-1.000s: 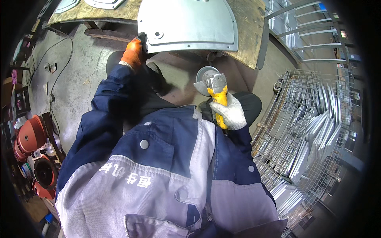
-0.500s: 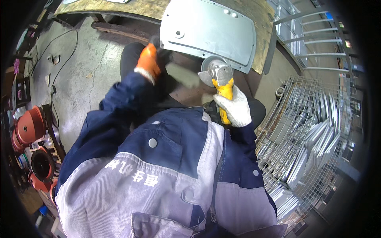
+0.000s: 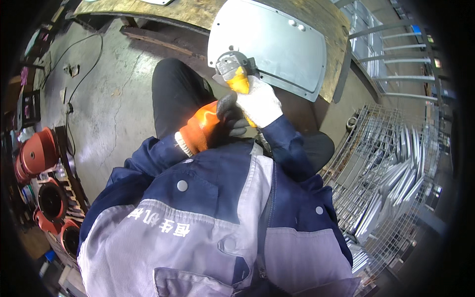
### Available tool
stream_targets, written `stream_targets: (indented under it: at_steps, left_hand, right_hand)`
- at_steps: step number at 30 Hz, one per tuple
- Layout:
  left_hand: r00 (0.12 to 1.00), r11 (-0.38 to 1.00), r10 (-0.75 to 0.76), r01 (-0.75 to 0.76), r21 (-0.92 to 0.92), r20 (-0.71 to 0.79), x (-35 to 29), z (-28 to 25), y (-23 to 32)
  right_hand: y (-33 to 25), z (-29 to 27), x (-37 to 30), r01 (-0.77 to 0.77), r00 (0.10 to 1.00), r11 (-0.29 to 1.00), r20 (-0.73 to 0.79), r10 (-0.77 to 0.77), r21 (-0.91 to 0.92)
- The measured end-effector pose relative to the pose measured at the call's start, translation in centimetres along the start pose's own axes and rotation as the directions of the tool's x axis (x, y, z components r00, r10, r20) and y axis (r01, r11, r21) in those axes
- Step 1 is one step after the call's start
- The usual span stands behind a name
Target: The person sits on the floor and uses a handheld angle grinder to smooth the edges of metal plates. They repeatedly pick up plates from a wire basket, grind the edges, and place the finished plates back into the basket.
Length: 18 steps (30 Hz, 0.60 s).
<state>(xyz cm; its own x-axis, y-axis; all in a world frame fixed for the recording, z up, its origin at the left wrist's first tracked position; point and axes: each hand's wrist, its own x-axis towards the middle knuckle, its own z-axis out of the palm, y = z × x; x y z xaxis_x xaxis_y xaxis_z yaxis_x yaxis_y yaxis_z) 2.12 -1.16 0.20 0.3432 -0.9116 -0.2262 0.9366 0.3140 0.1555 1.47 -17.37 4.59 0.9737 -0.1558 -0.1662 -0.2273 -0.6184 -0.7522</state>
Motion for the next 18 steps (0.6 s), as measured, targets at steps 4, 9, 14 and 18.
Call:
stream_targets:
  at_steps: [4, 9, 14, 18]
  left_hand:
    - [0.979, 0.995, -0.051, 0.066, 0.073, -0.198, 0.5, 1.1, -0.5]
    - [0.947, 0.978, -0.088, 0.142, 0.154, -0.309, 2.0, 3.7, -1.0]
    - [0.959, 0.953, -0.132, 0.192, 0.235, -0.251, 3.6, 5.0, -2.0]
    - [0.961, 0.940, -0.177, 0.230, 0.251, -0.215, 5.1, 5.2, -2.9]
  right_hand:
    - [0.8, -0.9, -0.7, -0.003, 1.000, 0.999, -0.025, 0.003, -0.035]
    - [2.9, -2.8, -2.2, -0.074, 0.994, 0.997, -0.074, 0.075, 0.022]
    - [6.0, -4.4, -3.1, -0.218, 0.975, 0.975, -0.031, 0.219, 0.032]
    - [8.2, -5.7, -4.1, -0.265, 0.964, 0.950, 0.015, 0.267, 0.163]
